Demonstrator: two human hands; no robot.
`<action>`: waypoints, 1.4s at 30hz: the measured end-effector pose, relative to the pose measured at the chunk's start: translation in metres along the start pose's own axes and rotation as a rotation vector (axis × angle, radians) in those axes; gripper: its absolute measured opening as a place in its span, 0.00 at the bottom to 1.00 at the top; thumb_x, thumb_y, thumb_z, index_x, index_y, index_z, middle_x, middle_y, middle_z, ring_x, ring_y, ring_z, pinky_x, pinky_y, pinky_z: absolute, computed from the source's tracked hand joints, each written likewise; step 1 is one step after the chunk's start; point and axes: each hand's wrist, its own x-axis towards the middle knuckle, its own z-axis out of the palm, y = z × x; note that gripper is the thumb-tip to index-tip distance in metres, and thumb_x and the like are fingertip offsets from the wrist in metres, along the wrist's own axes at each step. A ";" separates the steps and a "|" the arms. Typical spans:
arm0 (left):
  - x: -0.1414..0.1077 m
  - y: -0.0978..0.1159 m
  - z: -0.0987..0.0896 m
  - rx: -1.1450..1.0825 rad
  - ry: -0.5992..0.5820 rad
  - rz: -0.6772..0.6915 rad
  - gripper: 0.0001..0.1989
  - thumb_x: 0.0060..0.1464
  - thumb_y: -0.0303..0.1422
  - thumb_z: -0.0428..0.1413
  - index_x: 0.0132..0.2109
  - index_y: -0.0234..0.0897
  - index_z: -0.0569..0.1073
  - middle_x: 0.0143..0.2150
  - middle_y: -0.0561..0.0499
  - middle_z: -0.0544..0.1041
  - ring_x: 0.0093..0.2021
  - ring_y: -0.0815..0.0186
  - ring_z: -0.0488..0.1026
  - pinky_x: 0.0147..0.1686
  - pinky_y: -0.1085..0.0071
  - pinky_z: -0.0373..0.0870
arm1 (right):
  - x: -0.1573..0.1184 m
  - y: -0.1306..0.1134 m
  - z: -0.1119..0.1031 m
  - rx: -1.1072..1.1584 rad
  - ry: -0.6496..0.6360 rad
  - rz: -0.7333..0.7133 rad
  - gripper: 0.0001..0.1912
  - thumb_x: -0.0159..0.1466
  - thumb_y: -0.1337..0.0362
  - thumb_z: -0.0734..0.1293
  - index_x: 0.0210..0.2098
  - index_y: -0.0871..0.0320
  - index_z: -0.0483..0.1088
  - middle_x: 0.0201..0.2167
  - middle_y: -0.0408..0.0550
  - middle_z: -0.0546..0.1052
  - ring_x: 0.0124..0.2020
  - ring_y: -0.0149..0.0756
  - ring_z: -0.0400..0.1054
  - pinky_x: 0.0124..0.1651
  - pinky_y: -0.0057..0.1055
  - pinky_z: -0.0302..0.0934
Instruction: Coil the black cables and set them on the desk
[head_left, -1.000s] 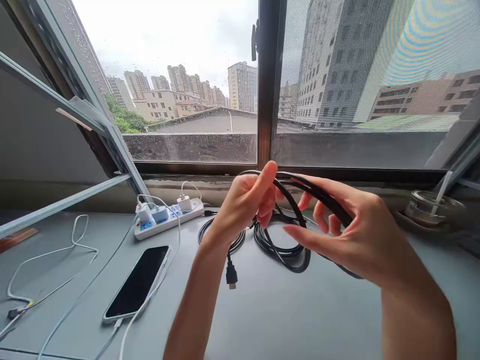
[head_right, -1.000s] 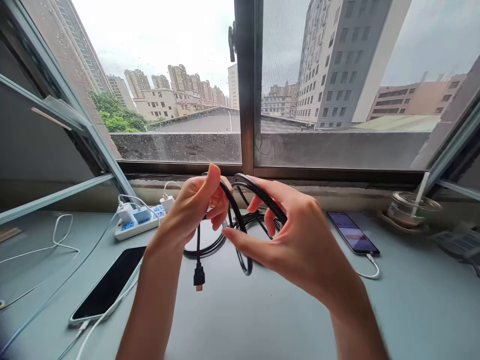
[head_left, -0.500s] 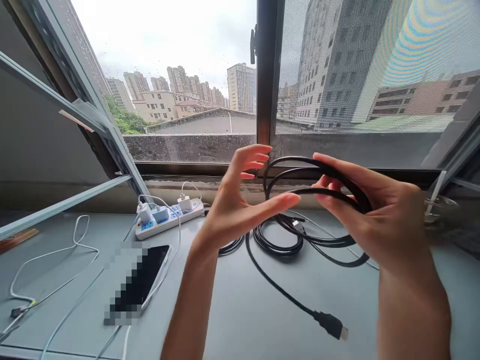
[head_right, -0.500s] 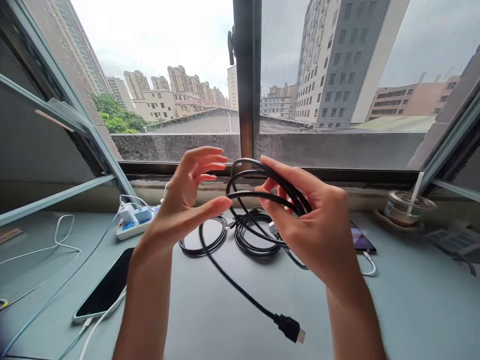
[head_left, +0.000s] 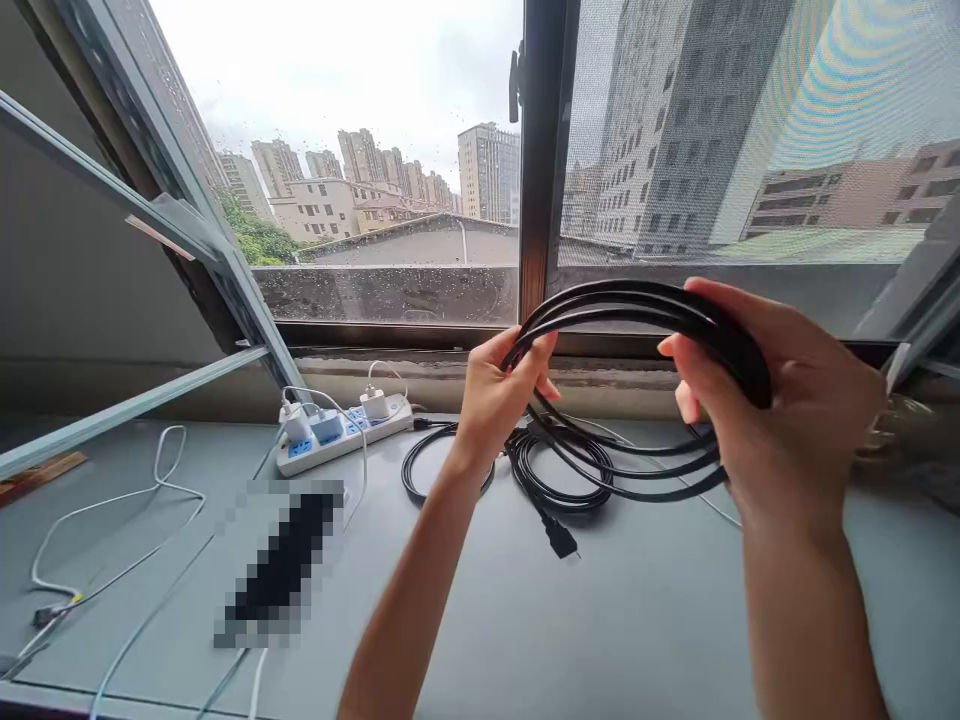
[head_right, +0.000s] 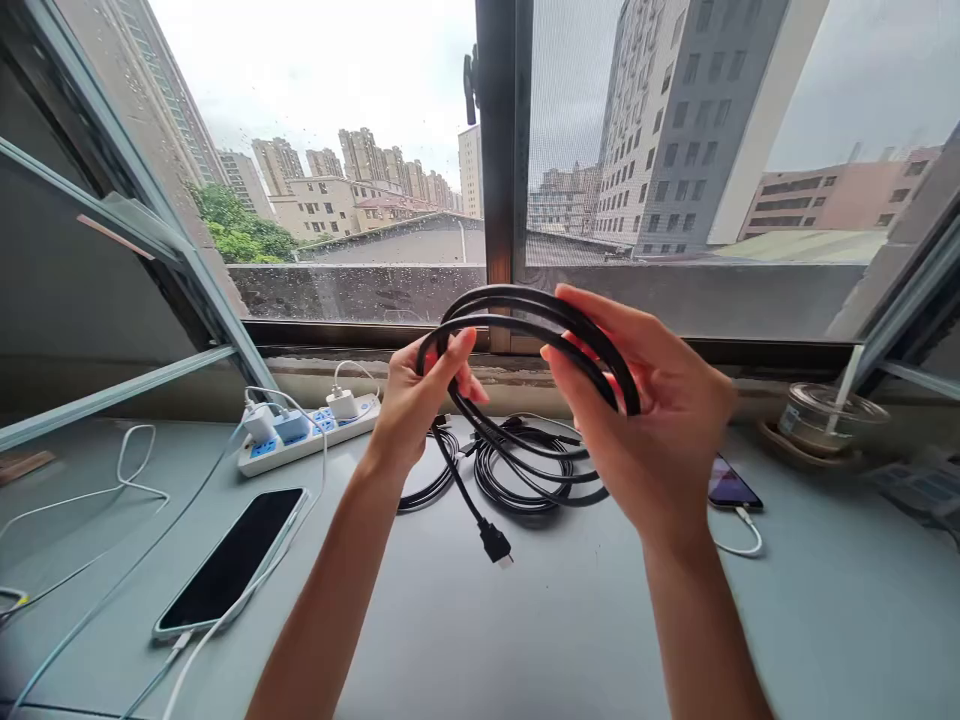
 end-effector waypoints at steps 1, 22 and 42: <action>0.000 -0.001 0.000 -0.042 0.021 -0.035 0.19 0.53 0.42 0.58 0.22 0.37 0.63 0.13 0.60 0.59 0.14 0.74 0.65 0.16 0.80 0.58 | 0.000 0.003 0.002 -0.083 -0.007 0.006 0.20 0.54 0.63 0.74 0.47 0.50 0.75 0.27 0.42 0.74 0.26 0.28 0.69 0.27 0.25 0.66; -0.005 -0.022 0.010 0.178 -0.801 -0.658 0.32 0.61 0.45 0.39 0.20 0.32 0.76 0.23 0.42 0.77 0.29 0.67 0.75 0.28 0.78 0.69 | -0.011 -0.021 0.006 0.200 0.094 0.104 0.23 0.55 0.70 0.71 0.50 0.52 0.75 0.08 0.33 0.54 0.08 0.19 0.41 0.11 0.26 0.34; 0.009 -0.047 0.007 -0.329 0.075 -0.007 0.15 0.58 0.39 0.53 0.50 0.39 0.64 0.17 0.63 0.60 0.13 0.74 0.62 0.14 0.81 0.61 | -0.009 0.045 0.034 0.074 -0.027 0.293 0.25 0.59 0.63 0.66 0.56 0.55 0.62 0.28 0.40 0.74 0.12 0.23 0.58 0.13 0.21 0.54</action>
